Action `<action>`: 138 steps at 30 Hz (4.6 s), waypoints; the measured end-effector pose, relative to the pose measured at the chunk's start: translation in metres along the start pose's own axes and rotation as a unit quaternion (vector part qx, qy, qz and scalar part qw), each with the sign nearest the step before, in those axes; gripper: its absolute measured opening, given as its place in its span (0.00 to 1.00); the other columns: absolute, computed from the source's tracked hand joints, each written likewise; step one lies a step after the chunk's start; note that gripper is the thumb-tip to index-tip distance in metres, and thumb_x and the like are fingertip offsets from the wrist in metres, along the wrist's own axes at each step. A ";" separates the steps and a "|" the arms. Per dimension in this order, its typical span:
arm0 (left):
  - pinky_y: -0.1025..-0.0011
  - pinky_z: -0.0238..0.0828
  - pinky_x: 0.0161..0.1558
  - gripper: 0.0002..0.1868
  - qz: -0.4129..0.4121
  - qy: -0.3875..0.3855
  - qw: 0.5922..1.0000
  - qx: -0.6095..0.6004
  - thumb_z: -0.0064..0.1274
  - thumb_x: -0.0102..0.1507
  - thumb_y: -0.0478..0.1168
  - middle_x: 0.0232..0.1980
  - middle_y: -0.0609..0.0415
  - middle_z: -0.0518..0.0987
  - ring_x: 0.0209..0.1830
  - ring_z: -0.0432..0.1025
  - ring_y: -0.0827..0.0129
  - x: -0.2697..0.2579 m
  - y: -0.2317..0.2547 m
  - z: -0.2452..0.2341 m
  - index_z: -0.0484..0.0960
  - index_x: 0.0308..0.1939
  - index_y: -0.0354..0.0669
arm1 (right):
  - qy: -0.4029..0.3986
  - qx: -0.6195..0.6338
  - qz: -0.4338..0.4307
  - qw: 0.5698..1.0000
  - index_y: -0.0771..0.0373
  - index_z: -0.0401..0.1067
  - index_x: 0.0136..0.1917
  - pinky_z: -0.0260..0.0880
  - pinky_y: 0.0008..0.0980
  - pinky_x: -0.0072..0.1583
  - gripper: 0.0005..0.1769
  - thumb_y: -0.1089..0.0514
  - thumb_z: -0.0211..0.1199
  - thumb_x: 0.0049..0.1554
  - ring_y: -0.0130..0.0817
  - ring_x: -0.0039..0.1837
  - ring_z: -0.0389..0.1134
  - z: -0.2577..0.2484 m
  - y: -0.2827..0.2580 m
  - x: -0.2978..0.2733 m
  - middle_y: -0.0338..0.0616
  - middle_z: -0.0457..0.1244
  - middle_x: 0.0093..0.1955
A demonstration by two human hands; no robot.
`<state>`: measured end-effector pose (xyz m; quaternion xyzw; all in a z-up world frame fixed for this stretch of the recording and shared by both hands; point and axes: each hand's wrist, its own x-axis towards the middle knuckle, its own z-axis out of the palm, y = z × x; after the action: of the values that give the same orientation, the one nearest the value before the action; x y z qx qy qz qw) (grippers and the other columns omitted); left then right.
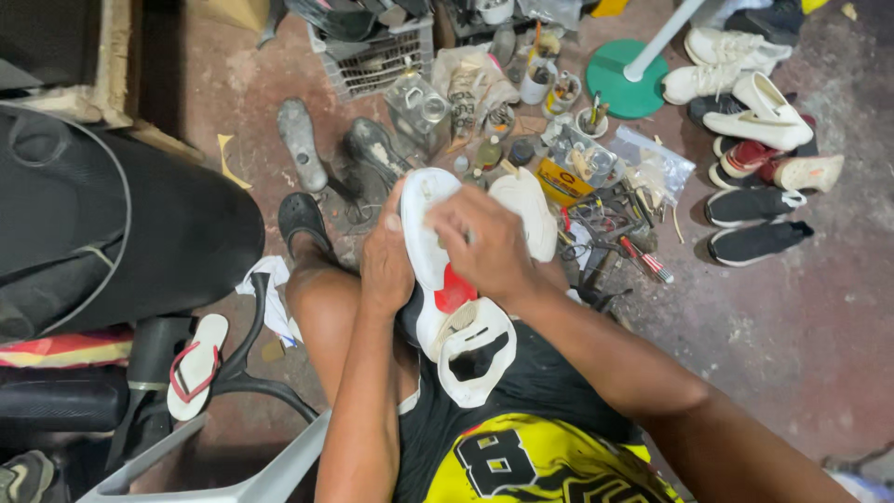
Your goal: The person cleans and applies adhesive to a shoe sole and a replacement part, then presses them together by hand.
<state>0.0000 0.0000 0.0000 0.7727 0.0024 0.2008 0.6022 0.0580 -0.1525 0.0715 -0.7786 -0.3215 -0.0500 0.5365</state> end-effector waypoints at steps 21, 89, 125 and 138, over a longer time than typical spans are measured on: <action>0.64 0.69 0.68 0.33 0.021 -0.007 0.999 0.031 0.25 0.77 0.56 0.68 0.37 0.77 0.68 0.75 0.52 -0.001 0.014 -0.004 0.66 0.74 0.34 | 0.026 0.009 -0.012 1.000 0.64 0.75 0.48 0.68 0.31 0.44 0.03 0.67 0.65 0.60 0.33 0.41 0.69 -0.005 0.002 0.020 0.45 0.65 0.44; 0.63 0.62 0.72 0.36 -0.110 0.065 0.991 -0.032 0.20 0.77 0.56 0.70 0.41 0.73 0.71 0.68 0.57 -0.012 -0.021 -0.004 0.67 0.73 0.29 | -0.037 -0.033 -0.122 0.991 0.61 0.72 0.46 0.68 0.46 0.49 0.04 0.67 0.62 0.57 0.49 0.48 0.67 0.010 0.020 0.007 0.48 0.61 0.44; 0.65 0.65 0.70 0.38 -0.079 0.055 0.994 -0.047 0.24 0.76 0.60 0.69 0.43 0.75 0.69 0.70 0.60 -0.005 -0.001 0.001 0.65 0.75 0.30 | -0.042 0.016 -0.172 0.984 0.63 0.71 0.48 0.70 0.44 0.49 0.02 0.66 0.61 0.60 0.50 0.49 0.69 -0.001 0.013 0.032 0.49 0.63 0.47; 0.65 0.66 0.68 0.37 -0.115 0.047 0.992 -0.040 0.22 0.76 0.59 0.67 0.42 0.76 0.68 0.71 0.60 -0.007 -0.002 -0.004 0.67 0.74 0.32 | -0.069 -0.015 -0.164 0.984 0.61 0.72 0.47 0.69 0.41 0.47 0.03 0.63 0.65 0.58 0.45 0.47 0.68 -0.010 0.035 0.023 0.44 0.63 0.45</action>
<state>-0.0071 0.0024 -0.0027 0.7325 0.1111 0.1662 0.6508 0.0979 -0.1586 0.0571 -0.7250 -0.4801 -0.0882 0.4858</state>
